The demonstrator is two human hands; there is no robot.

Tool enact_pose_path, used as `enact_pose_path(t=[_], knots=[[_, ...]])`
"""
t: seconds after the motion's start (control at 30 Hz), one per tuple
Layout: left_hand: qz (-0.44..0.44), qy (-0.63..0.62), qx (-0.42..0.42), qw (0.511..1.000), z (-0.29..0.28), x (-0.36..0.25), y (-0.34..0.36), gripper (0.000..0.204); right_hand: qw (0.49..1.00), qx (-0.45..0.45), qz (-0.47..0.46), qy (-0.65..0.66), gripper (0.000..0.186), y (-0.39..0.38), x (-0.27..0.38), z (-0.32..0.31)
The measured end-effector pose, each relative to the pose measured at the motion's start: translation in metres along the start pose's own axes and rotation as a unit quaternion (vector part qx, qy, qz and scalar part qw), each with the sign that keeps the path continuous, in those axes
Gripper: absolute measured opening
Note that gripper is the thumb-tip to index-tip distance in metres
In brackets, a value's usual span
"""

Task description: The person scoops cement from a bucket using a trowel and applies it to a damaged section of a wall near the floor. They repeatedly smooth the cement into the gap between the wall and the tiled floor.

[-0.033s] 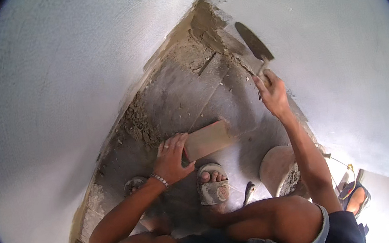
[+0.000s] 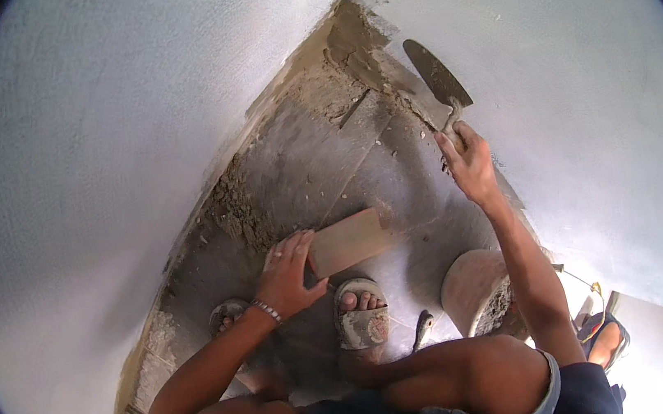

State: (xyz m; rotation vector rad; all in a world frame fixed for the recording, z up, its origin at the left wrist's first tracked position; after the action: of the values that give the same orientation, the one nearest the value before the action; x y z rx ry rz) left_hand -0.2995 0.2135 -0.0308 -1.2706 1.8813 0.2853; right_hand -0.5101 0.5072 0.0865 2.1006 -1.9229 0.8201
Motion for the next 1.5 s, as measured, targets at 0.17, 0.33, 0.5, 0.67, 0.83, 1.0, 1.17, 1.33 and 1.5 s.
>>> enact_pose_path(t=[0.17,0.33,0.5,0.67,0.83,1.0,1.17,1.33,1.5], knots=[[-0.057,0.007,0.020,0.998,0.004,0.008,-0.054,0.093,0.996,0.068,-0.052,-0.032,0.038,0.024,-0.004,0.037],[-0.123,0.027,0.011,0.992,0.000,0.017,-0.102,0.091,0.991,0.109,-0.016,-0.079,0.039,0.085,-0.002,0.088],[-0.149,0.019,-0.003,0.989,0.002,0.029,-0.126,0.095,0.994,0.083,-0.012,-0.071,0.049,0.098,-0.011,0.066],[-0.156,0.025,-0.013,0.987,0.000,0.035,-0.132,0.092,0.998,0.048,0.043,0.008,0.041,0.035,-0.037,0.030],[-0.154,0.033,-0.025,0.987,-0.005,0.034,-0.122,0.089,0.998,0.049,0.044,-0.015,0.040,-0.008,-0.024,0.001],[-0.144,0.057,-0.028,0.988,-0.006,0.037,-0.124,0.087,0.996,0.061,-0.053,-0.037,0.044,0.054,0.004,0.059],[-0.156,0.042,-0.024,0.987,-0.001,0.038,-0.123,0.087,0.995,0.088,-0.002,-0.036,0.046,0.100,0.019,0.075],[-0.153,0.042,-0.031,0.987,-0.004,0.035,-0.122,0.087,0.999,-0.013,-0.040,0.016,0.047,0.079,0.024,0.034],[-0.161,0.053,-0.029,0.985,-0.003,0.040,-0.126,0.087,0.996,0.020,0.012,0.087,0.048,0.051,0.038,0.021]])
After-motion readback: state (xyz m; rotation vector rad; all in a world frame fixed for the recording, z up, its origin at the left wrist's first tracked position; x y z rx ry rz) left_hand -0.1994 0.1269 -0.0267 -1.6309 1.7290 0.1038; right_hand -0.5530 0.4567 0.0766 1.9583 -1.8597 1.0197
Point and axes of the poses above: each hand's wrist, its own y-axis towards the middle knuckle, its own z-axis out of the palm, x = y × z, the point moved 7 cm from there along y, towards the middle knuckle, and after that the axes turned 10 degrees about x, right-handed, at the moved point
